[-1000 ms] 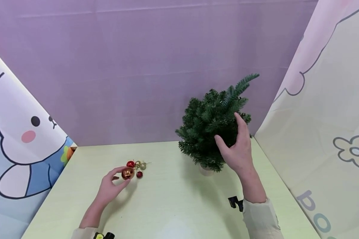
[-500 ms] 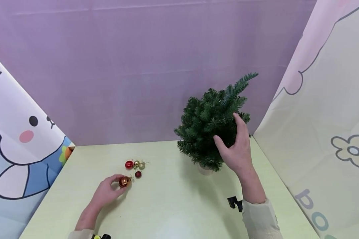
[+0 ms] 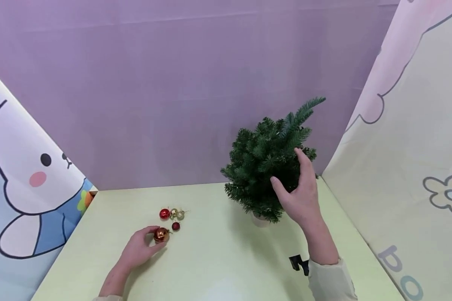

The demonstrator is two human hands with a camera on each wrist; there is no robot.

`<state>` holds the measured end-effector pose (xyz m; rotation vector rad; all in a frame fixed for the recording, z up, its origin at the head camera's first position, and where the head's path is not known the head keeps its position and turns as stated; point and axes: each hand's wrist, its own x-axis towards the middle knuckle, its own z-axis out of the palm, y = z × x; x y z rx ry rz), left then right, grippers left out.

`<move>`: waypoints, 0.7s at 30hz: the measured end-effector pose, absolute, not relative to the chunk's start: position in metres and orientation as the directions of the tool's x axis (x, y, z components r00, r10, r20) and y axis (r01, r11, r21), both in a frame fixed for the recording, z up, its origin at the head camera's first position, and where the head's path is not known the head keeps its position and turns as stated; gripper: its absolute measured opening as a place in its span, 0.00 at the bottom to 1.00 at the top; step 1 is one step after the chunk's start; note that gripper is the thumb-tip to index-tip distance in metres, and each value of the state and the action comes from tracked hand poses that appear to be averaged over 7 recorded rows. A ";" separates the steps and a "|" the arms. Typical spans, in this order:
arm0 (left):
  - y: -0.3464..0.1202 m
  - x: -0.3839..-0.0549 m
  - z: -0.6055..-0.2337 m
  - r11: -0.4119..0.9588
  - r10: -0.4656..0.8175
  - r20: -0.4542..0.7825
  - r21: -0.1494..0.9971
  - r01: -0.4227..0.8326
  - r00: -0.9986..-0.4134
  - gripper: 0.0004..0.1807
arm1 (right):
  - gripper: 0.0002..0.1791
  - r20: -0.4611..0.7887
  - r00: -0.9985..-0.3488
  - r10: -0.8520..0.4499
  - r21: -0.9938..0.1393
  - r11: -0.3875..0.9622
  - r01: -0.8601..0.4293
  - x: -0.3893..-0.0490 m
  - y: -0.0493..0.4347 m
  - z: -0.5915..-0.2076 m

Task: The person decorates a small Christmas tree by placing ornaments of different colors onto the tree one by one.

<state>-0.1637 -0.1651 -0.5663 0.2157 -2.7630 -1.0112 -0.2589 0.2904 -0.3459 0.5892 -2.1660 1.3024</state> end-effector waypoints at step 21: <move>-0.165 -0.160 -0.560 0.716 -0.281 0.127 0.687 -0.120 -0.951 0.33 | 0.46 0.650 -0.755 -0.086 -0.660 0.428 -0.618 -0.259 0.288 -0.346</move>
